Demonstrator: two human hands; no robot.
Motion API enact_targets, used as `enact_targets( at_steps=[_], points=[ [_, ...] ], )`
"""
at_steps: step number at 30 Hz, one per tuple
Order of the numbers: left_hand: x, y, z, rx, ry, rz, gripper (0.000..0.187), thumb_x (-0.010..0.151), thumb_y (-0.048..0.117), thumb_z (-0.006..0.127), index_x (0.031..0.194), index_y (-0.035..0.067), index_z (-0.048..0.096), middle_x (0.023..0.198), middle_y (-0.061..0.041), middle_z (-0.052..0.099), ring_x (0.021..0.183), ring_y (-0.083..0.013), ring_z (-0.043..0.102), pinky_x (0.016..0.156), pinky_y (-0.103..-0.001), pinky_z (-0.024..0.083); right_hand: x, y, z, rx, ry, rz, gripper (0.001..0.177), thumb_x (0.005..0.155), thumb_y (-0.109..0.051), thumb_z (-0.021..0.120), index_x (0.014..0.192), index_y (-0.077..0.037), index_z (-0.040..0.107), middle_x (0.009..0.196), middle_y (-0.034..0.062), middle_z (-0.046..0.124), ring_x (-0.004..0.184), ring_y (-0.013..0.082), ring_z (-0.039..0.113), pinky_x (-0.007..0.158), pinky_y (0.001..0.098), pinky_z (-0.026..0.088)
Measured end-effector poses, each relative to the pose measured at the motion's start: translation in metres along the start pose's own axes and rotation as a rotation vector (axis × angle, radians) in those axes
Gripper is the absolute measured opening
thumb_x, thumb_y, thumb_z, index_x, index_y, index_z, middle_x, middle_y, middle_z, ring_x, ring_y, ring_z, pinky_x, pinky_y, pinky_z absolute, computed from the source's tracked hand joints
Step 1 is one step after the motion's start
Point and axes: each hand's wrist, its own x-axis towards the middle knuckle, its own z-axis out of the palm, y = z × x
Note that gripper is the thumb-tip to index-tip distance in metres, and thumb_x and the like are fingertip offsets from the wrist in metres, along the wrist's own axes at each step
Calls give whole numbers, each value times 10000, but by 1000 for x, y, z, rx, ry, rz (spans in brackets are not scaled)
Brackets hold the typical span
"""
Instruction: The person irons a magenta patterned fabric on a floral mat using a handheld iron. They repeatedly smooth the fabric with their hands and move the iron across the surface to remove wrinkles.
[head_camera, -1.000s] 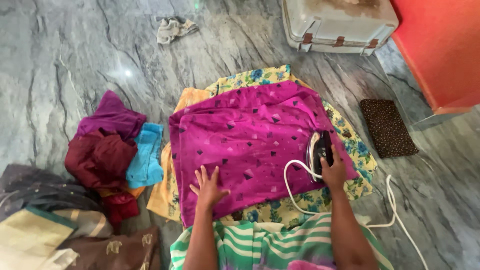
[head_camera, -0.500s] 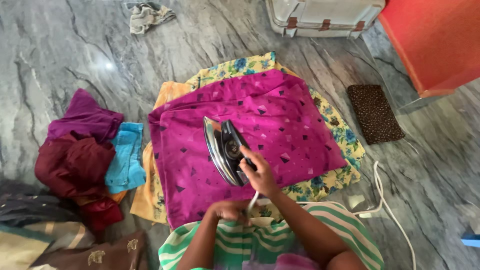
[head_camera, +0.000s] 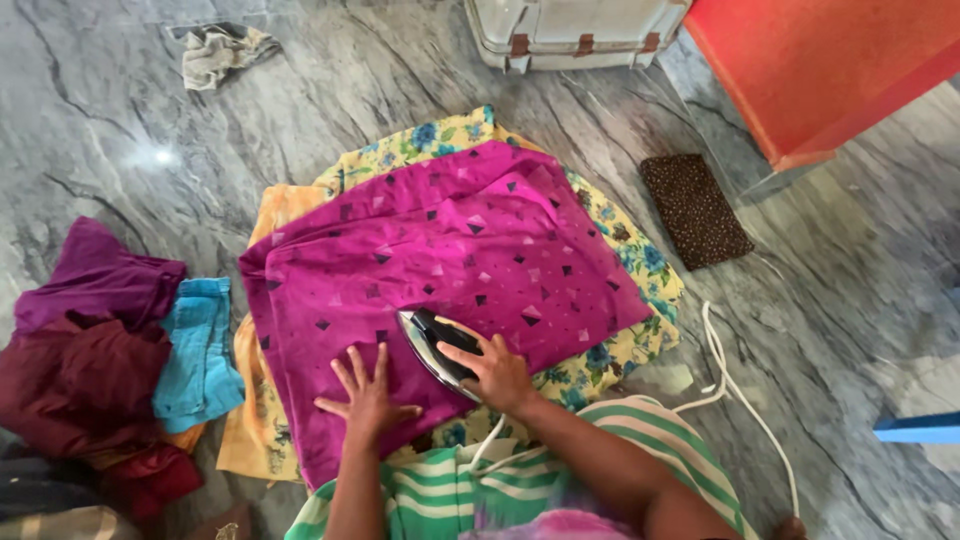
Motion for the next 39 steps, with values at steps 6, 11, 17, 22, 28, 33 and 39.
enact_targets(
  at_steps=[6, 11, 17, 22, 28, 33, 39],
  points=[
    [7, -6, 1, 67, -133, -114, 1524, 499, 584, 985, 1603, 485, -61, 1723, -25, -241, 1582, -320, -240, 1065, -873, -18, 0, 56, 7, -83, 48, 119, 691, 792, -260, 811, 1402, -451, 547, 1529, 46, 518, 1029, 276, 568, 646, 336, 587],
    [11, -9, 3, 56, -150, -122, 1549, 493, 575, 989, 1601, 484, -89, 1721, -5, -259, 1580, -311, -246, 1072, -868, -11, -1, 150, -18, -52, 70, 636, 894, 755, -258, 881, 1509, -512, 476, 1232, 123, 687, 974, 257, 650, 795, 344, 577],
    [10, -14, 0, 36, -157, -165, 1590, 478, 596, 997, 1598, 461, -123, 1709, -38, -287, 1555, -362, -295, 1072, -866, -16, -24, 227, -51, -117, 304, 881, 951, 701, -308, 936, 1519, -449, 471, 1166, 156, 714, 966, 342, 707, 875, 483, 580],
    [6, -17, -5, -66, -64, -200, 1623, 457, 563, 1006, 1619, 434, -121, 1698, -116, -298, 1528, -440, -318, 1064, -869, -13, -21, 212, -46, -204, 433, 767, 984, 625, -258, 977, 1478, -375, 501, 1170, 154, 718, 1000, 417, 666, 836, 514, 544],
    [8, -15, -8, -77, -94, -223, 1573, 504, 590, 986, 1625, 421, -104, 1695, -131, -301, 1518, -470, -314, 1046, -878, -6, 23, 123, -15, 42, 421, 285, 897, 634, -160, 877, 1453, -359, 569, 1119, 121, 753, 917, 314, 725, 838, 458, 582],
    [9, -20, -8, -79, -65, -213, 1518, 513, 624, 967, 1624, 430, -49, 1699, -120, -301, 1528, -461, -312, 1053, -877, 1, 62, 5, 40, -12, 151, 147, 796, 675, -198, 886, 1375, -438, 593, 1281, 36, 689, 979, 308, 633, 703, 466, 578],
    [11, -23, -14, -45, -100, -259, 1487, 547, 637, 950, 1614, 461, -71, 1691, -72, -347, 1525, -430, -343, 1059, -873, 9, 108, -10, 52, -45, 122, 105, 797, 723, -279, 871, 1406, -518, 537, 1188, 52, 676, 1019, 303, 606, 688, 470, 575]
  ],
)
